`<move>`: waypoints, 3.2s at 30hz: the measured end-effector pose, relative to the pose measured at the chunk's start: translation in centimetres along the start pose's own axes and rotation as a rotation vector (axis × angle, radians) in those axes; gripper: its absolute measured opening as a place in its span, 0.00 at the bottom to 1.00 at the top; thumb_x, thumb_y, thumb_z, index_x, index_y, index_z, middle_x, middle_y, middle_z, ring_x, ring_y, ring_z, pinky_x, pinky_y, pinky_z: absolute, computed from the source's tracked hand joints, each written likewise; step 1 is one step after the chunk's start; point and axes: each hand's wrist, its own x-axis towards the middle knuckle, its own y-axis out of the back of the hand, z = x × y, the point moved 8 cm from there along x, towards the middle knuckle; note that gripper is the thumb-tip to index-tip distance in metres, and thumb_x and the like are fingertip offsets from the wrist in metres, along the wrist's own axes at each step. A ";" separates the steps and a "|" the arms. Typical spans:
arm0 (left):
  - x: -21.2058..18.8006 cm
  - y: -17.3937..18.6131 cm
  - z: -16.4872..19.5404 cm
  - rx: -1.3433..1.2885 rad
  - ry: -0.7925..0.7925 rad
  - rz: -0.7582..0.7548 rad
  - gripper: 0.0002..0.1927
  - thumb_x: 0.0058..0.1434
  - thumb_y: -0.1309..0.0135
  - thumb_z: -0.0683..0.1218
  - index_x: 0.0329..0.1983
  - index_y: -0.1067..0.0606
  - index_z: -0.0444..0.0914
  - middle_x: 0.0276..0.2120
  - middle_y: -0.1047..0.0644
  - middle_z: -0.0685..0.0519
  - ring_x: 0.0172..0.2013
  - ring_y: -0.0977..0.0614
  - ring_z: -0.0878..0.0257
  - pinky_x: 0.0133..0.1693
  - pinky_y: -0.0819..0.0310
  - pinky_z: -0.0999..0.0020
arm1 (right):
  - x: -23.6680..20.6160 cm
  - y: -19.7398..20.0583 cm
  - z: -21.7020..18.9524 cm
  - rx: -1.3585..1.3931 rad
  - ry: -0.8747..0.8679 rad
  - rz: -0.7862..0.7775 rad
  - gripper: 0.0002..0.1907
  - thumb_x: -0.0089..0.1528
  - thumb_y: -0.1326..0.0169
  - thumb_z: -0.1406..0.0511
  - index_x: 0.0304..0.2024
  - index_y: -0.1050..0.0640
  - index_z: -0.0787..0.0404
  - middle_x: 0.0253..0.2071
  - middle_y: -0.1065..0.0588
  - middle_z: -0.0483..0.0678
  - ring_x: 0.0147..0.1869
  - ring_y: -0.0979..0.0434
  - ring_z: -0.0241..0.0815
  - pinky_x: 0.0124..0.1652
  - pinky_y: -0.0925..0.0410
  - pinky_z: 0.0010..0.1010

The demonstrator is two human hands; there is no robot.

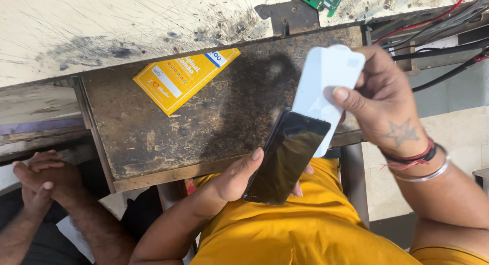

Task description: The person uses a plastic card to pry open a smartphone and remove the back cover. They place the phone on a heating device, then pick up a small circuit board and use a soldering iron to work on its components.

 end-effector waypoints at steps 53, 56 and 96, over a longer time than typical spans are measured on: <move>2.7 -3.6 13.0 1.765 -1.041 0.760 0.20 0.80 0.54 0.54 0.66 0.33 0.36 0.64 0.28 0.45 0.66 0.25 0.48 0.67 0.28 0.52 | 0.3 -1.6 -1.2 -0.338 0.666 0.204 0.09 0.72 0.45 0.71 0.52 0.31 0.67 0.48 0.22 0.58 0.53 0.17 0.46 0.50 0.23 0.29; 2.9 -5.9 11.6 2.031 -1.158 0.647 0.15 0.76 0.47 0.48 0.62 0.26 0.39 0.61 0.29 0.46 0.65 0.28 0.46 0.66 0.28 0.48 | 0.2 -2.1 -1.5 -0.404 0.700 0.185 0.08 0.72 0.45 0.71 0.50 0.31 0.66 0.49 0.21 0.59 0.51 0.16 0.46 0.47 0.23 0.28; 12.7 -7.1 10.5 2.210 -0.882 0.752 0.13 0.66 0.42 0.51 0.37 0.26 0.35 0.43 0.20 0.47 0.57 0.19 0.41 0.64 0.22 0.44 | -1.0 5.1 0.8 -0.529 0.693 0.108 0.11 0.63 0.37 0.73 0.46 0.24 0.67 0.41 0.19 0.56 0.47 0.14 0.47 0.46 0.21 0.32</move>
